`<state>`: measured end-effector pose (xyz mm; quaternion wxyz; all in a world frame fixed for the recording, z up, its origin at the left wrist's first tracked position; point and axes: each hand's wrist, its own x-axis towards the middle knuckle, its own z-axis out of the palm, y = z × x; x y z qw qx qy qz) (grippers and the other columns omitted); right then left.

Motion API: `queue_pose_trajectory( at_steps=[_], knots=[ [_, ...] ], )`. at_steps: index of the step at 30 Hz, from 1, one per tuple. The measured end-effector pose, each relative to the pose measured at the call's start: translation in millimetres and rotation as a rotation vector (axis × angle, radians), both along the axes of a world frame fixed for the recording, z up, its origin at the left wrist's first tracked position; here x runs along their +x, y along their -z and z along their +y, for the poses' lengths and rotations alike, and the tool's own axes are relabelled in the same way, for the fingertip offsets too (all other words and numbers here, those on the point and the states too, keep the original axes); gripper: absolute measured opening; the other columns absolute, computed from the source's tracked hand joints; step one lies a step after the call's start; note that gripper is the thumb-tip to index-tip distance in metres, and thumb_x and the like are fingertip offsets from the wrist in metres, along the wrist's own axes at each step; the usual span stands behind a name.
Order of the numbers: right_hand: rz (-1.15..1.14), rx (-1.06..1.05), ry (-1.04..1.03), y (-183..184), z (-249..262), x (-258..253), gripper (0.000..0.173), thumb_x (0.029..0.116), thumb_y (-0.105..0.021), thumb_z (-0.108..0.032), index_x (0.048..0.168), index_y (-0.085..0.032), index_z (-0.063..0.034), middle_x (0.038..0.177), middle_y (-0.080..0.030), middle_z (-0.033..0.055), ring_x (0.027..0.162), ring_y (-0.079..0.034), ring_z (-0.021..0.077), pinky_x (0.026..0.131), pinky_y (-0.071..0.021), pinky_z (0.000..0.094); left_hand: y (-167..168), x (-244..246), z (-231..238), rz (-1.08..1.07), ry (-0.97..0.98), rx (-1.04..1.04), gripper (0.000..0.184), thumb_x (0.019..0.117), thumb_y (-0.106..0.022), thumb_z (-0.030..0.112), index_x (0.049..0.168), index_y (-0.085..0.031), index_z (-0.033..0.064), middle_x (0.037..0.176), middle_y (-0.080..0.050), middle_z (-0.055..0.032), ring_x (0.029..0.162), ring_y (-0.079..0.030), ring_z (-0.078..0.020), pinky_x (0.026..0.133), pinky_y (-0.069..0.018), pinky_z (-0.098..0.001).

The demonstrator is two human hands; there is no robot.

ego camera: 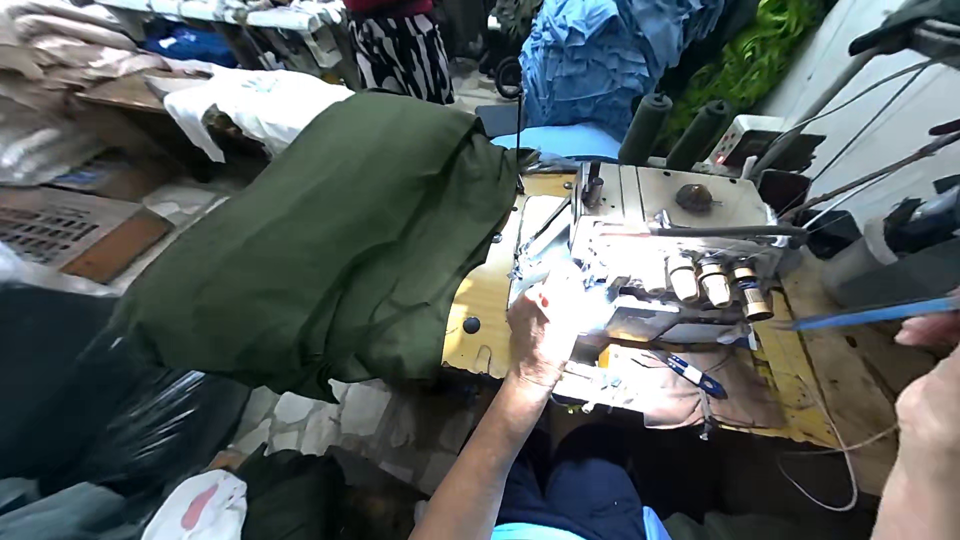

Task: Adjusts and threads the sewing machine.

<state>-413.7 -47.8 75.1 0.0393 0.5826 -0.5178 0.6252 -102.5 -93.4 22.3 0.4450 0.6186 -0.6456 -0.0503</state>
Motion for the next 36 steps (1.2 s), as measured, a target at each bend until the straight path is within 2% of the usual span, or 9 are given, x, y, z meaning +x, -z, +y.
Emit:
queue_pose_trajectory(
  at_steps=[5,7,11,19,23,25,28,33,36],
  knots=[
    [0.019,0.243,0.151,62.4,32.1,22.9,0.031,0.1021,-0.061,-0.014,0.109,-0.059,0.0162,0.09,-0.064,0.0119,0.071,-0.061,0.0006,0.068,-0.0553,0.018,-9.7,9.2,-3.6,0.185,0.119,0.105,0.023,0.0963,-0.066,0.014,0.117,-0.071,0.0053,0.106,-0.073,-0.0127,0.095,-0.071,-0.0251,0.086,-0.0569,-0.0469],
    [-0.11,0.302,0.17,87.0,44.9,24.7,0.027,0.0982,-0.064,-0.01,0.11,-0.056,0.0123,0.089,-0.063,0.0056,0.069,-0.062,-0.0019,0.065,-0.0569,0.0167,-14.8,11.4,-6.7,0.302,0.15,0.123,0.024,0.0969,-0.066,0.013,0.119,-0.07,0.0051,0.111,-0.071,-0.0121,0.099,-0.069,-0.0217,0.089,-0.0563,-0.044],
    [-0.212,0.467,0.195,92.7,65.7,16.6,0.023,0.0939,-0.068,-0.007,0.108,-0.056,0.0083,0.087,-0.06,0.0034,0.063,-0.06,-0.0033,0.061,-0.0551,0.0152,-25.3,6.9,-14.7,0.345,0.097,0.233,0.017,0.0991,-0.067,0.019,0.107,-0.073,0.0047,0.094,-0.071,-0.0132,0.086,-0.068,-0.0242,0.08,-0.0545,-0.0456],
    [0.108,0.981,0.002,101.2,71.7,-11.4,0.021,0.0991,-0.062,-0.012,0.11,-0.072,0.0028,0.086,-0.069,0.0166,0.064,-0.063,0.0212,0.061,-0.0542,0.0433,-20.3,1.1,-8.2,0.271,0.062,0.163,0.017,0.0969,-0.067,0.013,0.107,-0.075,0.0024,0.099,-0.073,-0.0176,0.094,-0.069,-0.0315,0.085,-0.0535,-0.0522],
    [0.198,0.974,0.088,91.9,74.4,-3.9,0.027,0.1041,-0.05,-0.011,0.11,-0.068,0.0081,0.098,-0.068,0.0318,0.093,-0.066,0.0495,0.085,-0.0452,0.0721,-14.9,9.9,-11.3,0.266,0.139,0.108,0.012,0.098,-0.064,0.009,0.104,-0.072,0.0015,0.096,-0.071,-0.0147,0.087,-0.069,-0.0259,0.081,-0.0557,-0.0458],
    [0.118,0.936,0.091,90.0,76.5,-3.6,0.03,0.1054,-0.047,-0.013,0.109,-0.066,0.0097,0.093,-0.066,0.0283,0.087,-0.064,0.0389,0.08,-0.0476,0.0619,-16.1,12.0,-12.3,0.265,0.149,0.128,0.014,0.0999,-0.063,0.011,0.108,-0.07,0.0021,0.099,-0.07,-0.0151,0.089,-0.068,-0.026,0.082,-0.0555,-0.0459],
    [-0.127,0.83,-0.097,96.0,79.1,3.3,0.024,0.1008,-0.056,-0.024,0.105,-0.063,-0.0016,0.081,-0.059,-0.0049,0.061,-0.05,-0.0049,0.054,-0.0446,0.0145,-21.0,8.9,-10.3,0.262,0.137,0.209,0.019,0.1002,-0.064,0.016,0.112,-0.07,0.0019,0.101,-0.07,-0.0186,0.095,-0.067,-0.0317,0.085,-0.0526,-0.0525],
    [-0.384,0.73,-0.48,99.1,71.1,70.2,0.011,0.1016,-0.056,-0.018,0.102,-0.066,-0.0133,0.079,-0.064,-0.014,0.058,-0.054,-0.0062,0.053,-0.0473,0.0123,-21.7,-1.8,-5.8,0.285,0.037,0.187,0.023,0.1002,-0.064,0.016,0.116,-0.072,0.0005,0.107,-0.071,-0.0214,0.101,-0.068,-0.0346,0.091,-0.0516,-0.0537],
    [-0.377,0.714,-0.544,89.2,54.1,117.0,0.02,0.106,-0.043,-0.011,0.107,-0.061,-0.0043,0.072,-0.055,-0.0121,0.059,-0.052,-0.0051,0.056,-0.0465,0.0119,-16.8,2.1,-4.2,0.268,0.087,0.139,0.019,0.0987,-0.065,0.012,0.112,-0.071,0.0,0.101,-0.071,-0.0196,0.094,-0.068,-0.0324,0.085,-0.0532,-0.0522]
  ],
)
